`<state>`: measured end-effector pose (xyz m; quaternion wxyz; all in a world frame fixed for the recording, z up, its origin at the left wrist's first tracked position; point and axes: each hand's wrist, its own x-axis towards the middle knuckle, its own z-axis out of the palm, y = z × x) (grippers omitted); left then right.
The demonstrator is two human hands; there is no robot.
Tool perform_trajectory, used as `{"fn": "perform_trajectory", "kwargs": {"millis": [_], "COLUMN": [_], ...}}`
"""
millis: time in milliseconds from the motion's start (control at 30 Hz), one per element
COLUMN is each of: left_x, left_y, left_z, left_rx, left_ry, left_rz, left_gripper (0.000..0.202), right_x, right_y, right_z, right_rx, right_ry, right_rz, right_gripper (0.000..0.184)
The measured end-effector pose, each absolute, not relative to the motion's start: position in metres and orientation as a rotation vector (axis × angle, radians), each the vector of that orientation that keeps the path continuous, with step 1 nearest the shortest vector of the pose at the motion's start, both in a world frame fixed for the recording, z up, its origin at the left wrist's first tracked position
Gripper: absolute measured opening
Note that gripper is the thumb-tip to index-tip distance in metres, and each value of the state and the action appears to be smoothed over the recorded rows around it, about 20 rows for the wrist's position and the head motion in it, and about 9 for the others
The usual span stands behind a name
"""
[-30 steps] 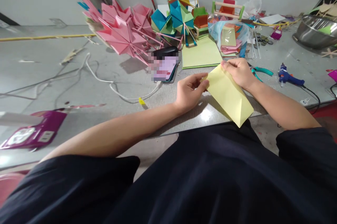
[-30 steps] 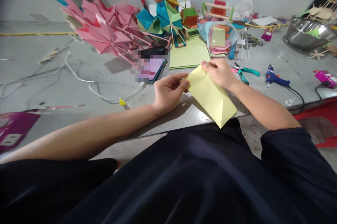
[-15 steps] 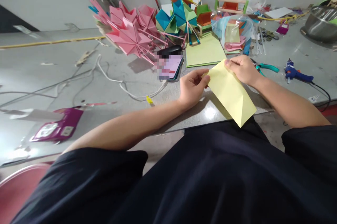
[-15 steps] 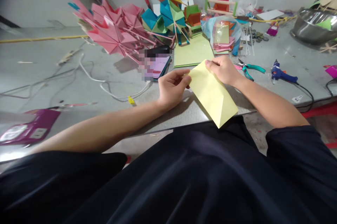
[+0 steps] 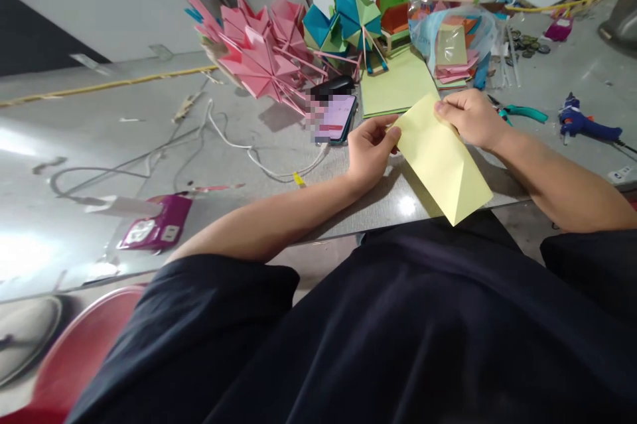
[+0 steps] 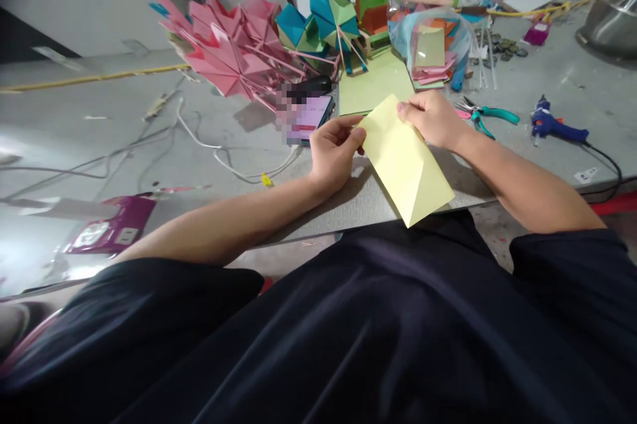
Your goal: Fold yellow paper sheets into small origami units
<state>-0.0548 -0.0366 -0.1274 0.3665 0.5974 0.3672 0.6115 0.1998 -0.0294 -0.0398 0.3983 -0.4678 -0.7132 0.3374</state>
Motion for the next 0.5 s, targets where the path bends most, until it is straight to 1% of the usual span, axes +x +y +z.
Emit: {"fn": "perform_trajectory", "kwargs": {"millis": [100,233,500], "left_x": [-0.0570,-0.0575,-0.0603], "left_y": [-0.0376,-0.0386,-0.0422], "left_z": [-0.1281,-0.1280,-0.1233], "left_rx": [1.543,1.537,1.535], "left_ry": [0.974,0.933,0.957], "left_rz": [1.589,1.628,1.593], "left_gripper": [0.044,0.051,0.050], "right_x": [0.1970,0.1944,0.1913], "right_y": [-0.0304,-0.0324,-0.0398], "right_z": [-0.0432,-0.0434,-0.0409], "right_rx": [-1.148,-1.139,-1.096], "right_ry": [-1.763,-1.828,-1.895], "right_rz": [0.881,0.879,0.842], "right_gripper": [0.067,0.068,0.062]}}
